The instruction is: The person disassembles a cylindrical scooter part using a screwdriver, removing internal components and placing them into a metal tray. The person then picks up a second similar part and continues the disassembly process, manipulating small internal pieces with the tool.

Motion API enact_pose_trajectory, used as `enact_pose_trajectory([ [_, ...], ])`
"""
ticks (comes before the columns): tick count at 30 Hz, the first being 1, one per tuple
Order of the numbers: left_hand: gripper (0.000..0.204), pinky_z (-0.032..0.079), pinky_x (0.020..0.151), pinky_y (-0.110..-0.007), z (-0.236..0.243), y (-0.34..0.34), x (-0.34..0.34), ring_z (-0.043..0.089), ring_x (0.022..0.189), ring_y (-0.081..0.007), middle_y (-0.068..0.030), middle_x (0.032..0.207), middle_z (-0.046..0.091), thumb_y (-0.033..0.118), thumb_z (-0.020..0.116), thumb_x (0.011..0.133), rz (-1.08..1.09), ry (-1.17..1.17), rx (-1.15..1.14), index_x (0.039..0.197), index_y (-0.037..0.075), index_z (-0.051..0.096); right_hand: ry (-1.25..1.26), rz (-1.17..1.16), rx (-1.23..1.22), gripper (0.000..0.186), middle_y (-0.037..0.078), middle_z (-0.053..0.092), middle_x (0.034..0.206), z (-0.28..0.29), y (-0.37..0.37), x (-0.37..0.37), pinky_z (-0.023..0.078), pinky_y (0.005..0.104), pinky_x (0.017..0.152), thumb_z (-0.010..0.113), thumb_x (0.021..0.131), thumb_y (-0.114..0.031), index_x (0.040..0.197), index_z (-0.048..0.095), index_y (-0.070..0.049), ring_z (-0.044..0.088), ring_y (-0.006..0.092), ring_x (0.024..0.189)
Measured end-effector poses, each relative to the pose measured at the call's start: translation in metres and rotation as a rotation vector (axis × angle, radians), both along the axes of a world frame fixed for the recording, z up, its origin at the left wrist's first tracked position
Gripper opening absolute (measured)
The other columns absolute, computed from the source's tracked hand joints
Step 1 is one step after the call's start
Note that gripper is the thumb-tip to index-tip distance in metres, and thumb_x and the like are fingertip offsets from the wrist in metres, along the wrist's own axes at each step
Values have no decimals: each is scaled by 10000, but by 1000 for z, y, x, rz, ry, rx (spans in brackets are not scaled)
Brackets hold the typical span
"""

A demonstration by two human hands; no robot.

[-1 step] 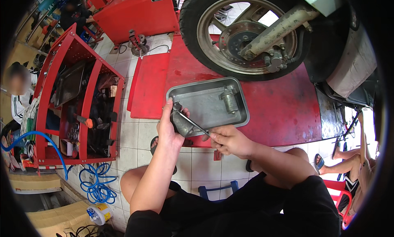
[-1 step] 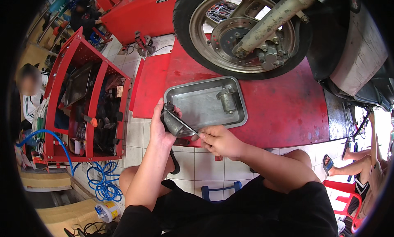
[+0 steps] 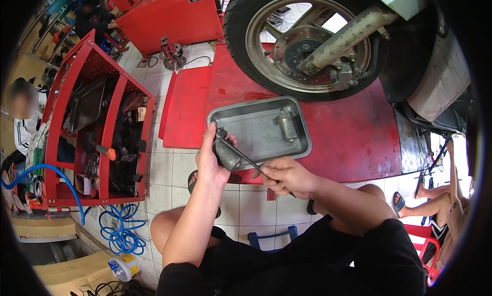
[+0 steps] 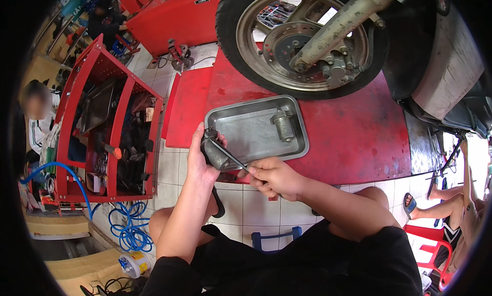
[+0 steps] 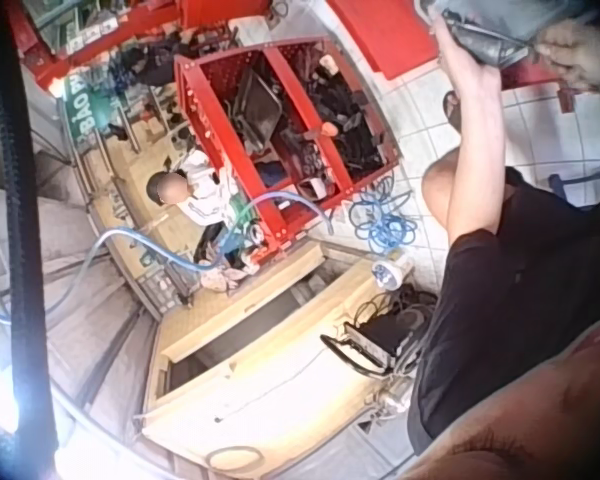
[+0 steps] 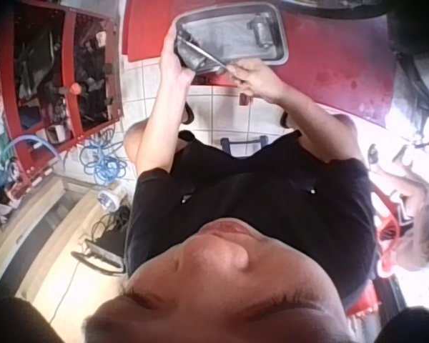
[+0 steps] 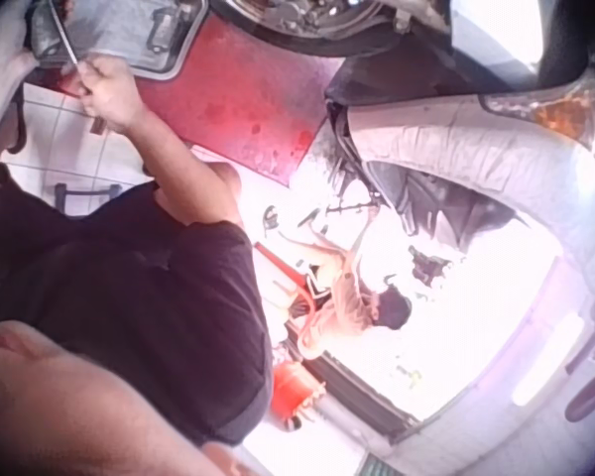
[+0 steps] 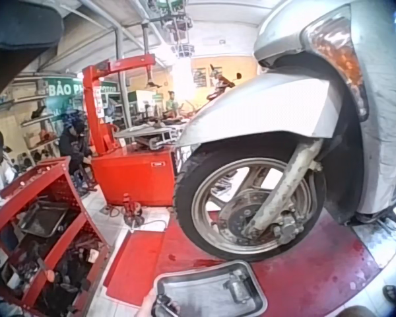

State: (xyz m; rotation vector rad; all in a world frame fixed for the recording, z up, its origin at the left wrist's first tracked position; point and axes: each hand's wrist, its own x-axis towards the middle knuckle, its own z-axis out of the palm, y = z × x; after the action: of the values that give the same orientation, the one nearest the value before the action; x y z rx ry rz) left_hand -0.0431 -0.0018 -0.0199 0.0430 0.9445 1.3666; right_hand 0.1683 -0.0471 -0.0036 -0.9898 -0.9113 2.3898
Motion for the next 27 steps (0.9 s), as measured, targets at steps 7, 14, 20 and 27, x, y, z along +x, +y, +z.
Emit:
enact_pose_trajectory([
  [7, 338, 579, 731, -379, 6, -3, 9, 655, 797, -232, -104, 895, 632, 279, 763, 881, 5, -16, 5, 1008, 22, 583, 174, 19, -259, 262, 0, 422, 684, -8, 3, 8, 259, 271, 420, 484, 1046, -242, 1057, 601, -8, 311, 77, 511],
  [14, 293, 579, 708, -353, 5, -4, 15, 656, 762, -217, -98, 893, 637, 223, 764, 882, 113, 136, 2, 976, -3, 602, -655, -77, 961, 188, 202, 603, 722, 3, -11, -11, 478, 357, 560, 495, 978, -51, 1059, 615, 69, 639, 166, 634],
  [20, 268, 571, 619, -338, 5, -3, 21, 665, 671, -211, -101, 799, 661, 179, 801, 840, -57, 315, -21, 914, -7, 623, -255, -21, 430, 199, 142, 679, 776, -15, -14, -12, 508, 323, 625, 615, 918, -41, 1045, 618, 113, 680, 191, 716],
  [27, 328, 575, 603, -354, -5, -4, 22, 670, 690, -228, -124, 836, 655, 196, 810, 830, -144, 270, -78, 959, -24, 605, -372, 220, 288, 430, 91, 691, 785, -8, -1, 2, 481, 253, 571, 803, 841, -211, 1126, 640, 67, 647, 121, 683],
])
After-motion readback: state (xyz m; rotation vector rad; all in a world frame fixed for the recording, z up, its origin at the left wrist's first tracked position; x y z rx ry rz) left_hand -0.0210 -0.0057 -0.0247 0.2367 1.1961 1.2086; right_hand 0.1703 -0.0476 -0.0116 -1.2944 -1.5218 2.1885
